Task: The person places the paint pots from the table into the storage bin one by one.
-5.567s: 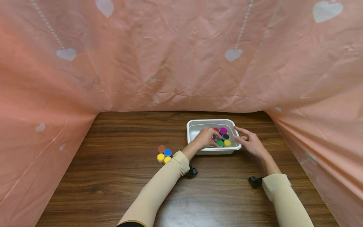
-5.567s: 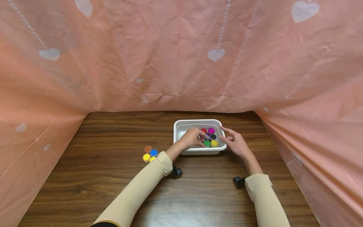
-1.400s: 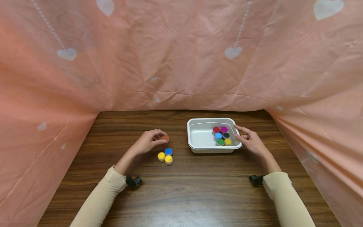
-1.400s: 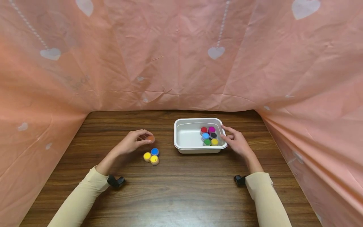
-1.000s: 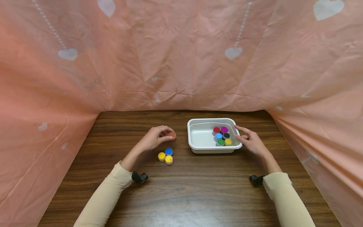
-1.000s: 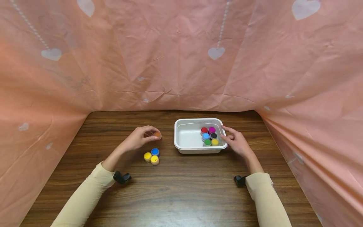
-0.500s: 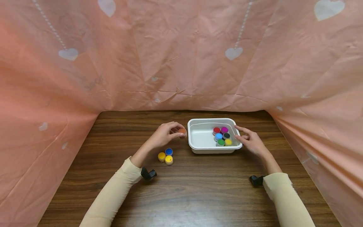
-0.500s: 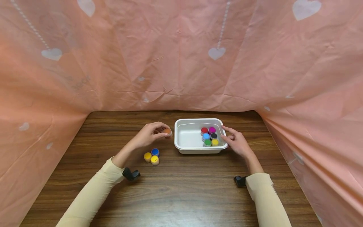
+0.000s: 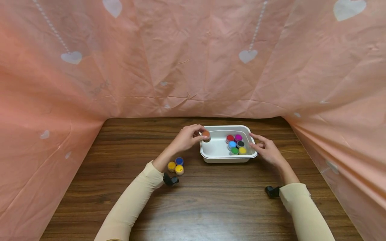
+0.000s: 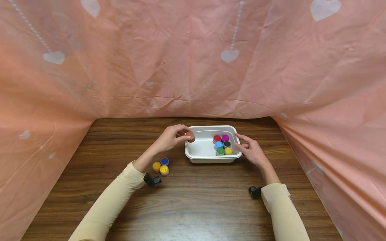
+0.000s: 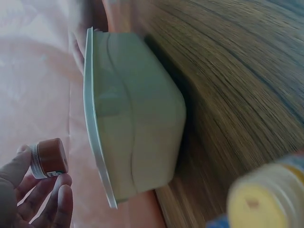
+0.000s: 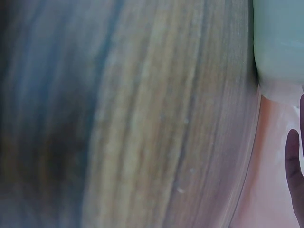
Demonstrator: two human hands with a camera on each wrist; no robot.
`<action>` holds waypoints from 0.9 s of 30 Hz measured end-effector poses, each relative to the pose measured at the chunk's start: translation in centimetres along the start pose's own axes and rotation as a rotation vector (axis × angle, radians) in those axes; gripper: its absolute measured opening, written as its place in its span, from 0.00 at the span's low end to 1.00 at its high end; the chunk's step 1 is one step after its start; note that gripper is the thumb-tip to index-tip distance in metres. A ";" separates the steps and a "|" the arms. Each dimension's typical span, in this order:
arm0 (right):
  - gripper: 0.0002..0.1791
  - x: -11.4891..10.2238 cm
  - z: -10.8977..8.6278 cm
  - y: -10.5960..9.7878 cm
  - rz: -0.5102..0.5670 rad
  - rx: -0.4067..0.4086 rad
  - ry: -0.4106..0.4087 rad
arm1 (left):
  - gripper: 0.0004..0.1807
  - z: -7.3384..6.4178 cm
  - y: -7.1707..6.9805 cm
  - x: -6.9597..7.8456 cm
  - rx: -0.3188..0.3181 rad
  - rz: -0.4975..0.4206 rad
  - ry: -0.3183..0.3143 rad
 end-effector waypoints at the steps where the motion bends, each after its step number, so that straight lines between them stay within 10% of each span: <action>1: 0.32 0.0 0.0 0.0 0.002 0.001 0.002 | 0.14 0.3 0.2 0.1 0.000 0.002 0.001; 27: 0.33 0.3 0.1 0.0 0.037 -0.033 0.022 | 0.16 5.6 6.4 0.7 -0.013 0.137 -0.055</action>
Point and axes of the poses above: each hand's wrist, its own z-axis towards the middle knuckle, its own y-axis out of the palm, x = y × z, the point moved 8 cm from there along z, towards the middle knuckle, and after that the axes turned 1 degree about -y, right-handed, at the moved point
